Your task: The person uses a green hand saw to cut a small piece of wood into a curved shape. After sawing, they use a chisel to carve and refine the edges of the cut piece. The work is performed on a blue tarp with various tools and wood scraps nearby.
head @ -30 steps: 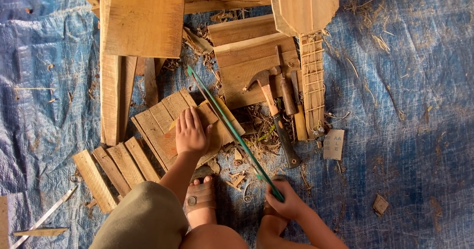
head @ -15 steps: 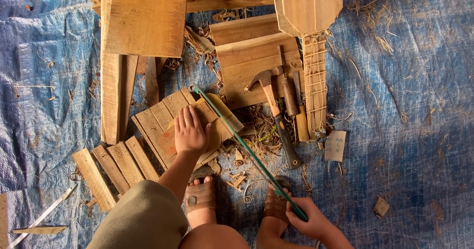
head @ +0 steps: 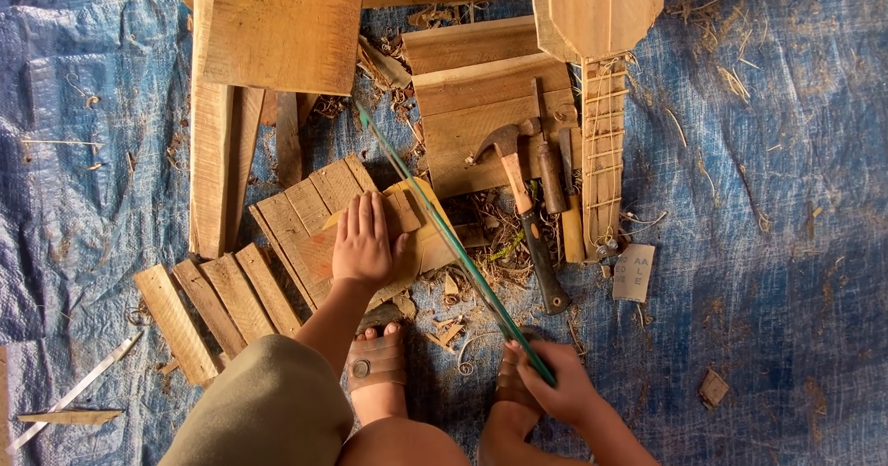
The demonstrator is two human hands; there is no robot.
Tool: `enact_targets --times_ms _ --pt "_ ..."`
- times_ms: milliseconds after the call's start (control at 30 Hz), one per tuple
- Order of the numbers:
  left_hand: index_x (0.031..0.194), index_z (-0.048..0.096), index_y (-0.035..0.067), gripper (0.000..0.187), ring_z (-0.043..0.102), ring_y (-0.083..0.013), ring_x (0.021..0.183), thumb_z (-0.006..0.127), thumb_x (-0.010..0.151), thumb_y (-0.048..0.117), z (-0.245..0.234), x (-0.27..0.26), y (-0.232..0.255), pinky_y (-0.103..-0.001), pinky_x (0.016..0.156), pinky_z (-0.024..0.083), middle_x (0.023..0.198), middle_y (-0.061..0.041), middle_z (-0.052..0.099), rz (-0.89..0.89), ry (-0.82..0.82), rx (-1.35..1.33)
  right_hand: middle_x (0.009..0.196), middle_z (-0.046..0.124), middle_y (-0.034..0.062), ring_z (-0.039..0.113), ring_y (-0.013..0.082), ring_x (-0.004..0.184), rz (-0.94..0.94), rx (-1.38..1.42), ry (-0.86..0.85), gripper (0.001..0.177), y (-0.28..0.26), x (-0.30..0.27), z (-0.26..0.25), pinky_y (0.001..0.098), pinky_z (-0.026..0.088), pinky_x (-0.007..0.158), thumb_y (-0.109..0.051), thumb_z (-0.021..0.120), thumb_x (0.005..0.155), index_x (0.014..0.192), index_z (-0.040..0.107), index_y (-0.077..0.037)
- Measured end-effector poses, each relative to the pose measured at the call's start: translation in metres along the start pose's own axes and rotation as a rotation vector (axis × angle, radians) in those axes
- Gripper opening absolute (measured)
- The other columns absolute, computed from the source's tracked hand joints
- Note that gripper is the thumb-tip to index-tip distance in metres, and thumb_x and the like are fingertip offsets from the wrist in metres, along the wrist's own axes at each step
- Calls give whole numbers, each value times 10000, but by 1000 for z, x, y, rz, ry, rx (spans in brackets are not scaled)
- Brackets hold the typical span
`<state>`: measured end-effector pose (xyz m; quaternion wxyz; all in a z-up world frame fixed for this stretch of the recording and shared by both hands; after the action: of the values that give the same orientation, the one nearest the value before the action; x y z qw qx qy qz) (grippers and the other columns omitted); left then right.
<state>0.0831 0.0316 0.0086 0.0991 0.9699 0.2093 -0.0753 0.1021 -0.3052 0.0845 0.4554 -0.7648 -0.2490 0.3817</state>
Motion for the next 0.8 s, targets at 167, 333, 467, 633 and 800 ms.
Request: enact_targets --times_ms 167,333,467,633,800 --pt "1599 76 -34 865 132 -372 1544 91 1038 625 3 -3 2 -479 1264 85 1653 -249 162 11 -19 32 551 422 7 397 145 475 5 58 -1 332 11 42 23 366 375 491 -195 634 966 669 493 -145" --pt "1600 68 -33 856 140 -382 1539 67 1040 615 3 -5 2 -486 1267 82 1651 -252 165 2 -30 32 587 424 -15 382 123 495 31 134 -40 273 3 69 34 331 377 483 -159 642 953 718 503 -160" --pt "1596 224 -35 902 274 -408 1504 271 1004 644 1 -14 4 -500 1235 181 1573 -273 344 -43 -2 62 444 476 72 440 154 373 -130 162 21 239 12 84 40 326 470 457 -163 626 910 676 630 -116" --pt "1592 232 -32 912 284 -408 1497 299 993 653 3 -19 6 -502 1231 190 1568 -267 346 -38 20 53 445 471 80 436 164 369 -144 120 0 236 6 87 47 328 451 449 -181 623 899 673 625 -112" --pt "1584 247 -40 921 297 -412 1489 316 984 656 3 -21 7 -503 1227 203 1548 -267 368 -46 44 56 458 489 93 461 161 378 -125 90 -25 212 9 87 51 338 449 448 -196 641 872 683 629 -101"
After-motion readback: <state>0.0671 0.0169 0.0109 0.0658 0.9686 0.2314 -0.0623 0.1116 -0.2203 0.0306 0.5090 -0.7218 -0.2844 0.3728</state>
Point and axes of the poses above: each hand's wrist, its own x-axis towards the middle knuckle, its own z-axis out of the palm, y = z × x, the point moved 10 cm from there along x, towards the middle knuckle
